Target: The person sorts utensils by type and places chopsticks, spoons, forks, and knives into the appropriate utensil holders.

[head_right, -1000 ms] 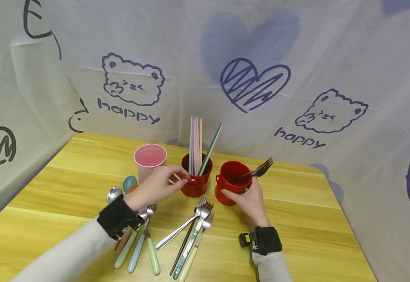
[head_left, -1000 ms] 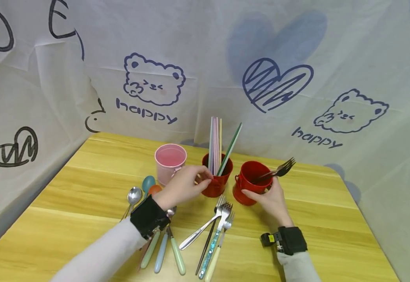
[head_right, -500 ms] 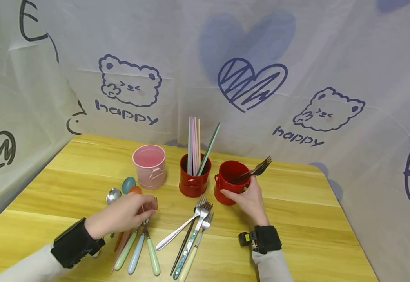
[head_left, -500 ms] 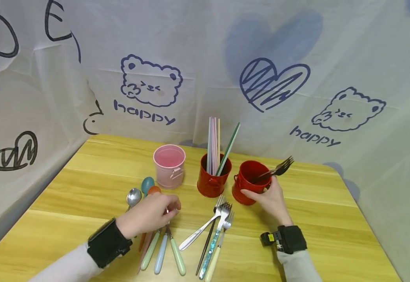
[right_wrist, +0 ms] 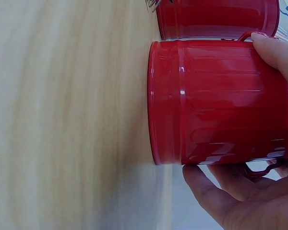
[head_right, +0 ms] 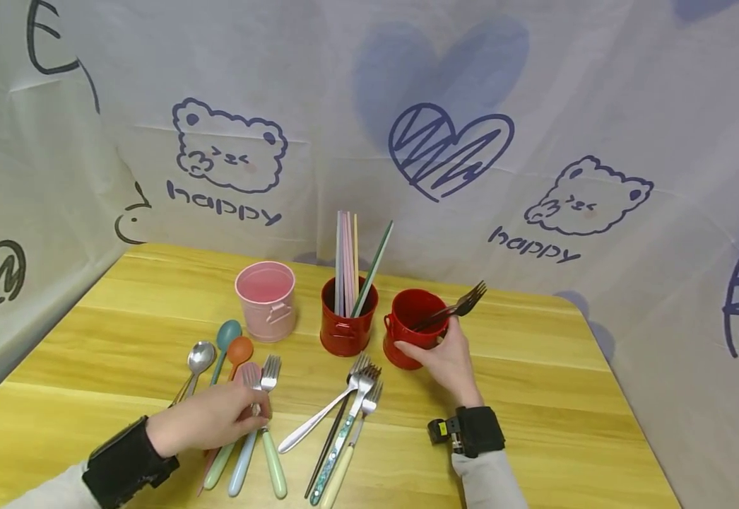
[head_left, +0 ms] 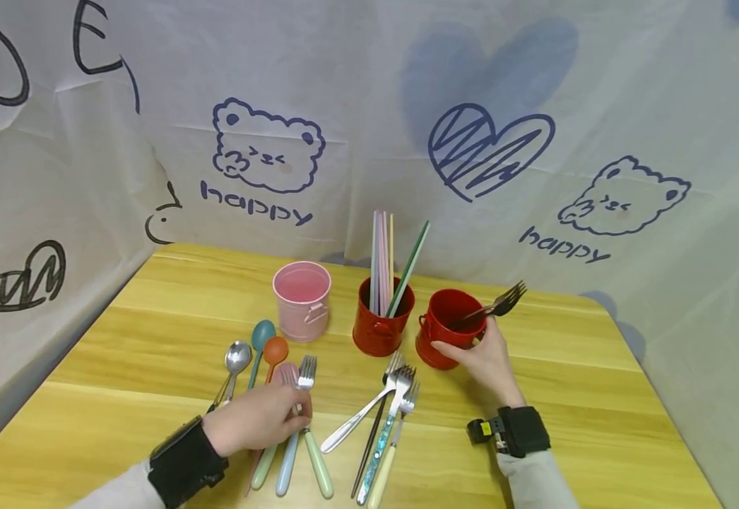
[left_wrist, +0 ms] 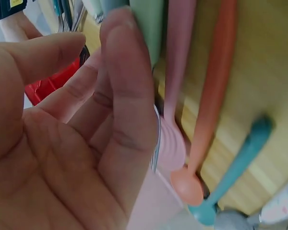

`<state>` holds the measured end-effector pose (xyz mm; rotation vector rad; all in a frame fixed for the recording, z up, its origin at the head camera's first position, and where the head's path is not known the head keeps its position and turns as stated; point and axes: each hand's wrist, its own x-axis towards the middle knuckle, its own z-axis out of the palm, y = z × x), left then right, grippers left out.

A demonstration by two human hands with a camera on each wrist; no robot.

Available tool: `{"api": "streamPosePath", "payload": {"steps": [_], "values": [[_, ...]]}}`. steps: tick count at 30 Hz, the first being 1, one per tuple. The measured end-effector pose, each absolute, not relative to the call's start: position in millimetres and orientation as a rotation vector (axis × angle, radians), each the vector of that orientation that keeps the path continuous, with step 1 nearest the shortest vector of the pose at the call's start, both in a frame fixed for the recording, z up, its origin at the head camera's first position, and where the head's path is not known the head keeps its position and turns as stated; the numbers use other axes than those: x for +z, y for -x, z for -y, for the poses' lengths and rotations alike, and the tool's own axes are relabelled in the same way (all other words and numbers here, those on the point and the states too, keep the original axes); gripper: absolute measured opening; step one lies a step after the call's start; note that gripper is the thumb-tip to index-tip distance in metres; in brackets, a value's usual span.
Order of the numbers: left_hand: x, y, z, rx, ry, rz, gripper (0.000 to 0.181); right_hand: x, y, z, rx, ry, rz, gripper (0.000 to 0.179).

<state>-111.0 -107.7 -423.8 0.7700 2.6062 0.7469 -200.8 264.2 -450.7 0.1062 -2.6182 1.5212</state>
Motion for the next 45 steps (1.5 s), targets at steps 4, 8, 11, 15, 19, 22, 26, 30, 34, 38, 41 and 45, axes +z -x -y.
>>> {"api": "streamPosePath", "payload": {"steps": [4, 8, 11, 15, 19, 22, 26, 30, 34, 38, 41, 45], "values": [[-428.9, 108.8, 103.8, 0.734, -0.81, -2.609, 0.009, -451.7, 202.1, -263.3, 1.53, -0.123, 2.611, 0.089], [-430.7, 108.9, 99.3, 0.714, -0.835, -2.635, 0.011, -452.8, 202.6, -263.2, 1.532, -0.122, 2.604, 0.089], [-431.2, 109.4, 96.1, 0.696, -0.836, -2.649, 0.012, -452.8, 202.4, -263.1, 1.533, -0.122, 2.598, 0.089], [-431.8, 110.5, 92.6, 0.669, -0.835, -2.654, 0.015, -452.6, 202.1, -263.2, 1.534, -0.121, 2.595, 0.089], [-432.7, 111.1, 90.5, 0.657, -0.848, -2.67, 0.017, -452.5, 202.1, -263.3, 1.531, -0.121, 2.599, 0.089], [-433.6, 111.3, 89.6, 0.69, -0.836, -2.681, 0.019, -452.6, 202.3, -263.4, 1.53, -0.118, 2.601, 0.089], [-435.4, 112.2, 88.3, 0.748, -0.805, -2.692, 0.02, -452.6, 202.1, -263.5, 1.53, -0.117, 2.603, 0.088], [-436.0, 112.8, 85.9, 0.758, -0.794, -2.725, 0.021, -452.6, 202.1, -263.7, 1.53, -0.12, 2.605, 0.088], [-436.3, 112.6, 82.5, 0.736, -0.785, -2.77, 0.022, -452.6, 202.3, -263.8, 1.537, -0.121, 2.6, 0.088], [-437.4, 112.3, 79.0, 0.697, -0.763, -2.832, 0.024, -452.7, 202.6, -263.7, 1.538, -0.118, 2.596, 0.089], [-439.2, 112.8, 76.7, 0.644, -0.758, -2.9, 0.024, -452.7, 202.6, -263.6, 1.537, -0.113, 2.6, 0.089], [-441.8, 114.1, 74.8, 0.569, -0.764, -2.981, 0.026, -452.5, 202.5, -263.8, 1.531, -0.111, 2.605, 0.089]]}}
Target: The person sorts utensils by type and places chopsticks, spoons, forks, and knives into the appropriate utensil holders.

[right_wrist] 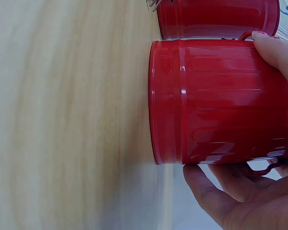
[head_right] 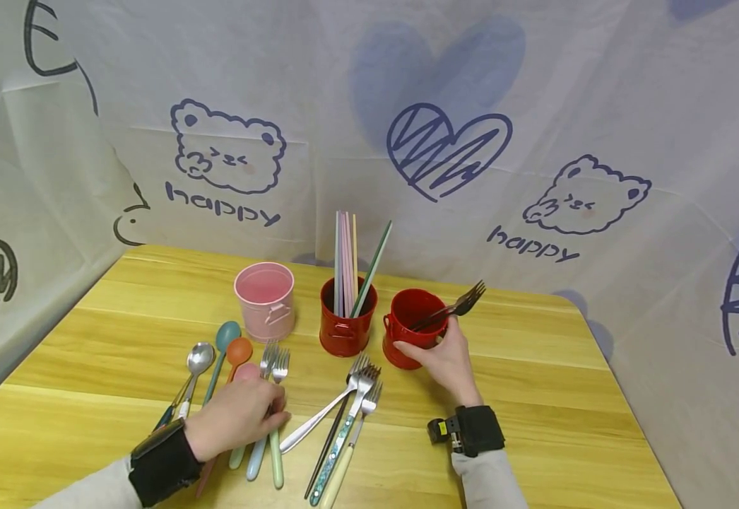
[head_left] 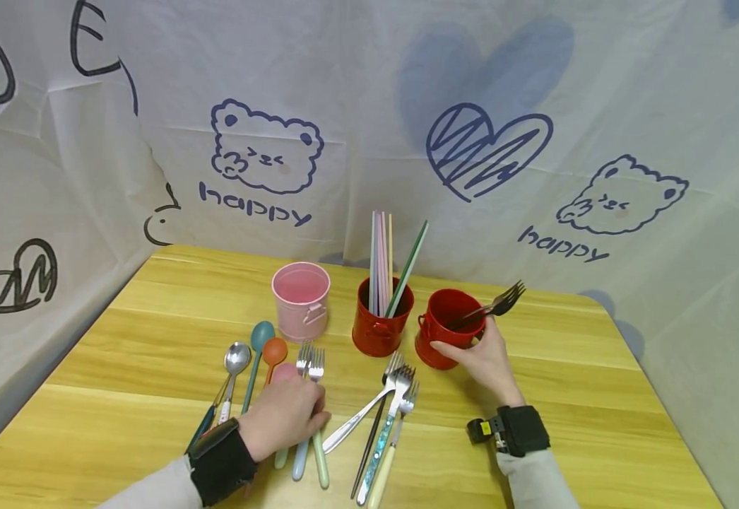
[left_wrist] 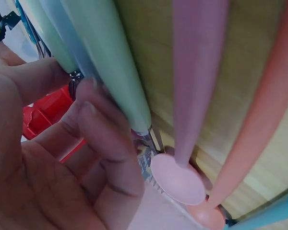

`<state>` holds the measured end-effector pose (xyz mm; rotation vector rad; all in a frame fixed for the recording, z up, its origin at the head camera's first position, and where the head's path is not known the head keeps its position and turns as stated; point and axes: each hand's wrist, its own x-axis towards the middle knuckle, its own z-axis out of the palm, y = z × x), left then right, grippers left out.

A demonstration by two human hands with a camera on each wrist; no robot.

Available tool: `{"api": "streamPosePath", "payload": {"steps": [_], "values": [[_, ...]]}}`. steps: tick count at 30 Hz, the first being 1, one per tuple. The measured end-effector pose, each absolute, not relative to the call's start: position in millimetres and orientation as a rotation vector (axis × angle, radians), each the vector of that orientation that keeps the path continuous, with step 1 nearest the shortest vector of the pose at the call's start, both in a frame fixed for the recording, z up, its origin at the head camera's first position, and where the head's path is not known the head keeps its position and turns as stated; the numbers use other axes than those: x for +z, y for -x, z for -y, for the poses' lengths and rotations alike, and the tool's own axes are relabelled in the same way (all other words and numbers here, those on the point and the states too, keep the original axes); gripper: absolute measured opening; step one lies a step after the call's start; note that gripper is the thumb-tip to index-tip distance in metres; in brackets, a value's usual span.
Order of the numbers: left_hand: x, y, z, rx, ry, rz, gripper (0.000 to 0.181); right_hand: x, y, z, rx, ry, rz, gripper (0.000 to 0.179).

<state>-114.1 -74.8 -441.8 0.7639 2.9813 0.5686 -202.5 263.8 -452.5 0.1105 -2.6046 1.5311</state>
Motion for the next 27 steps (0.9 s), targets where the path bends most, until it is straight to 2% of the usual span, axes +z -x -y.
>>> {"api": "streamPosePath", "payload": {"steps": [8, 18, 27], "values": [[-446.7, 119.2, 72.3, 0.445, -0.785, -3.156, 0.027, -452.1, 202.2, -264.2, 1.523, -0.125, 2.606, 0.089], [-442.5, 117.2, 71.2, 0.599, -0.572, -3.034, 0.031, -450.9, 201.2, -263.5, 1.533, -0.098, 2.608, 0.09], [-442.5, 120.9, 75.0, 0.706, -0.633, -3.084, 0.029, -450.9, 201.3, -263.1, 1.544, -0.089, 2.611, 0.091]]}}
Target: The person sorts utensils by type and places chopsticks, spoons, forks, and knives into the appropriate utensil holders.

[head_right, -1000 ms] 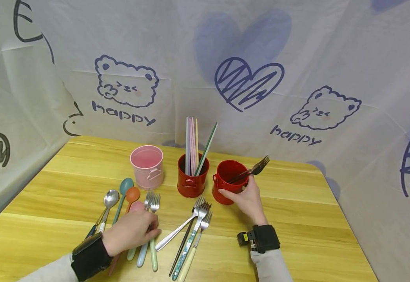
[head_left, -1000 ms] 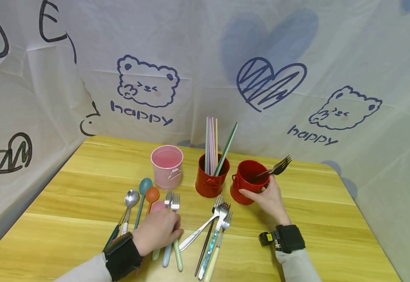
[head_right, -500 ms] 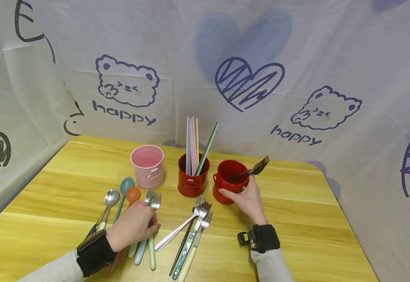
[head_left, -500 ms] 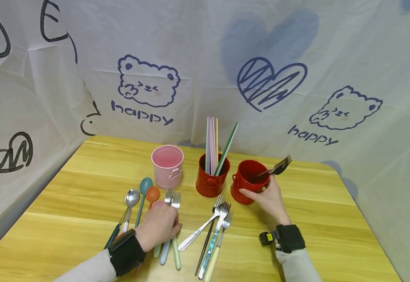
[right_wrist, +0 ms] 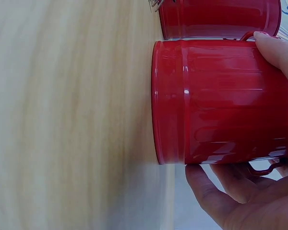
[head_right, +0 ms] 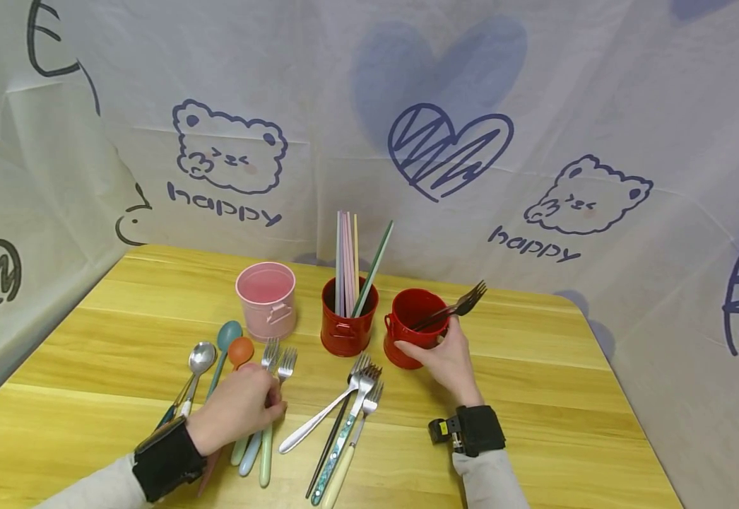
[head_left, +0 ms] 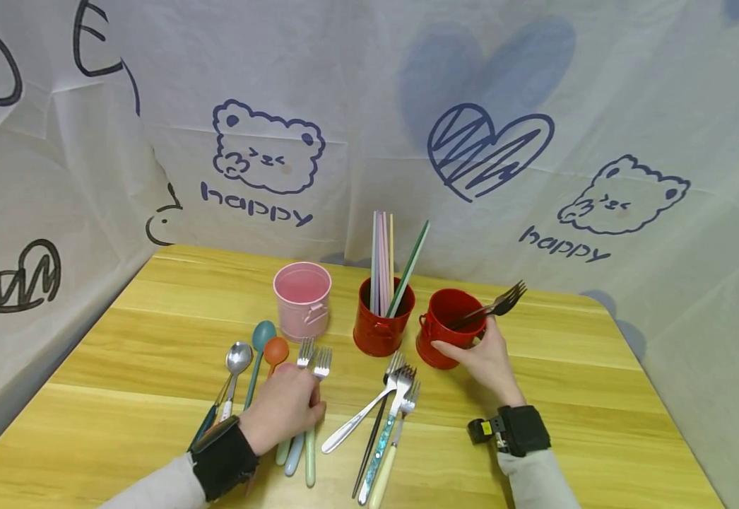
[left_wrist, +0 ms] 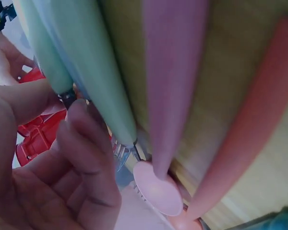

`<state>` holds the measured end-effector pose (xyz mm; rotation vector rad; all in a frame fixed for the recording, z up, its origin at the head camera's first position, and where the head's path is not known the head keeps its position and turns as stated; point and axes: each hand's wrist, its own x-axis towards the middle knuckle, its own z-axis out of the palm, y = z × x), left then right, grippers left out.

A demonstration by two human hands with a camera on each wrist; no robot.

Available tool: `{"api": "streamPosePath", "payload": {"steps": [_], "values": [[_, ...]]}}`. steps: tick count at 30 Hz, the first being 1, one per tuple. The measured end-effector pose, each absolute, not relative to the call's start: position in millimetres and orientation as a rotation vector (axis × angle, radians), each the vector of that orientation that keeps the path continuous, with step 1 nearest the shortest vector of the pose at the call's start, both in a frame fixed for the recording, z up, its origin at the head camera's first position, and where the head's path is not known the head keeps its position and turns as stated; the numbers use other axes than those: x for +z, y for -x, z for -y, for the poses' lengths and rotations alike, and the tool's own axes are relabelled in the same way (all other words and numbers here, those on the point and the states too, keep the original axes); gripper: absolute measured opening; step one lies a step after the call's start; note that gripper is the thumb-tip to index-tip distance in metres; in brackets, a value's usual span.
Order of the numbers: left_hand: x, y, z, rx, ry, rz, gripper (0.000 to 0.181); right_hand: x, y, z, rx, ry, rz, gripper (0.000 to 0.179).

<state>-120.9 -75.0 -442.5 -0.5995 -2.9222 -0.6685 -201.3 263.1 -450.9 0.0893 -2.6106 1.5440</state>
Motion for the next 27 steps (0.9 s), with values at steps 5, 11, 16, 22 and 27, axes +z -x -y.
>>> {"api": "streamPosePath", "payload": {"steps": [5, 11, 16, 22, 27], "values": [[-439.3, 122.2, 76.2, -0.79, 0.616, 2.911, 0.027, -450.7, 201.5, -263.2, 1.54, -0.084, 2.617, 0.091], [-437.6, 123.3, 76.8, -0.974, 0.632, 2.895, 0.014, -450.2, 200.8, -263.2, 1.539, -0.08, 2.621, 0.091], [-438.9, 124.5, 76.9, -1.077, 0.64, 2.88, 0.015, -450.8, 201.2, -263.4, 1.54, -0.084, 2.619, 0.091], [-437.6, 125.3, 78.3, -1.221, 0.605, 2.864, 0.027, -453.0, 202.6, -264.1, 1.541, -0.085, 2.623, 0.091], [-431.4, 125.1, 79.7, -1.451, 0.572, 2.88, 0.028, -453.2, 202.5, -264.0, 1.556, -0.083, 2.619, 0.091]]}}
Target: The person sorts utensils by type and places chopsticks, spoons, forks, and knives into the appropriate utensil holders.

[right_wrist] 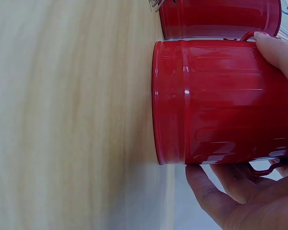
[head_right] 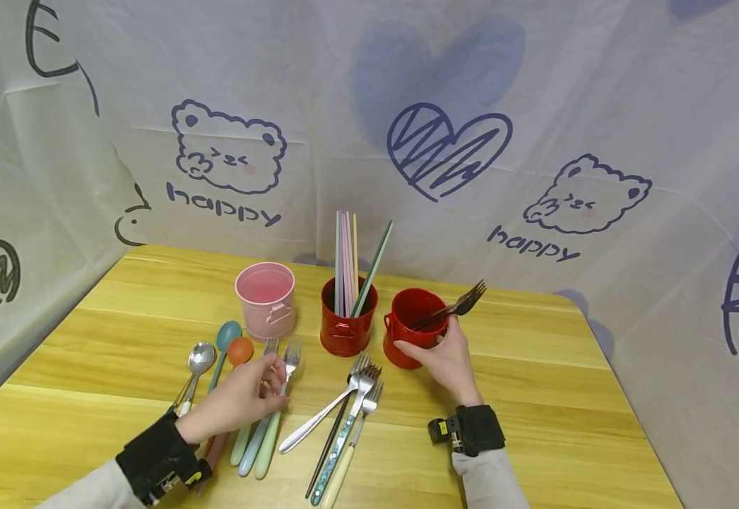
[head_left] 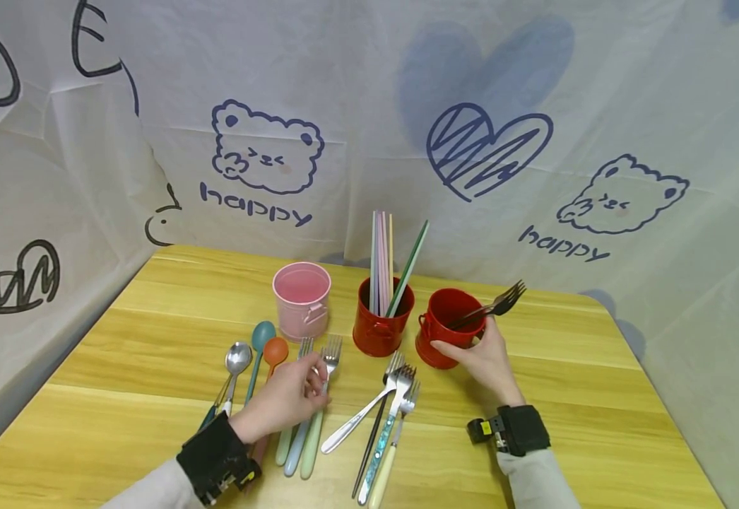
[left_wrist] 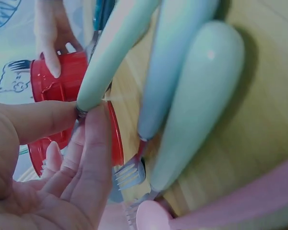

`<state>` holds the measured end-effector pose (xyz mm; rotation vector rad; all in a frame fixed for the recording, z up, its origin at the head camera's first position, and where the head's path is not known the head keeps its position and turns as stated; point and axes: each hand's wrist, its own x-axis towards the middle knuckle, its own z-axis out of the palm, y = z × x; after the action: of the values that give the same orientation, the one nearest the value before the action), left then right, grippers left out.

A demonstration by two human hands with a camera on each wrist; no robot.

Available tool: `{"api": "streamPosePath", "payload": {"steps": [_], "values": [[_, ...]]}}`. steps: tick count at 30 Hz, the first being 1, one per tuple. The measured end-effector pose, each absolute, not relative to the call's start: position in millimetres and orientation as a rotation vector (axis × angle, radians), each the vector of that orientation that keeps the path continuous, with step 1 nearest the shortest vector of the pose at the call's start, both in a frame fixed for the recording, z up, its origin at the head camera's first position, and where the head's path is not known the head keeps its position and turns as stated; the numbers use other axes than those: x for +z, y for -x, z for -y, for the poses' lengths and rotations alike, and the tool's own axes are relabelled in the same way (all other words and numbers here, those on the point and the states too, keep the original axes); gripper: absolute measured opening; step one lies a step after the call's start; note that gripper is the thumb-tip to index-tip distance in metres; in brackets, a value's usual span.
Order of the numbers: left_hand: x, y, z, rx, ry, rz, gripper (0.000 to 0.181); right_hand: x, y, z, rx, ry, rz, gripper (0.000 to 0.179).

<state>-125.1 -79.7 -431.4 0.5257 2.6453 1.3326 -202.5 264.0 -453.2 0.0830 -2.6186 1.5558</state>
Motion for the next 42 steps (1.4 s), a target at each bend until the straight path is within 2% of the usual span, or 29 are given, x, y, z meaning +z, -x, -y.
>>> {"api": "streamPosePath", "payload": {"steps": [9, 22, 30, 42], "values": [[-422.5, 131.6, 77.6, 1.547, -0.438, -2.357, 0.035, -451.8, 201.1, -263.3, 1.576, -0.072, 2.608, 0.091], [-400.2, 156.0, 49.2, 1.568, -0.658, -2.333, 0.01, -453.0, 201.1, -266.3, 1.541, -0.102, 2.612, 0.091], [-373.9, 171.8, 17.4, 1.578, -0.73, -2.507, 0.009, -453.8, 202.3, -263.8, 1.553, -0.102, 2.604, 0.089], [-340.2, 190.7, -36.8, 1.784, -1.005, -2.6, 0.015, -453.7, 202.8, -264.7, 1.539, -0.106, 2.62, 0.089]]}}
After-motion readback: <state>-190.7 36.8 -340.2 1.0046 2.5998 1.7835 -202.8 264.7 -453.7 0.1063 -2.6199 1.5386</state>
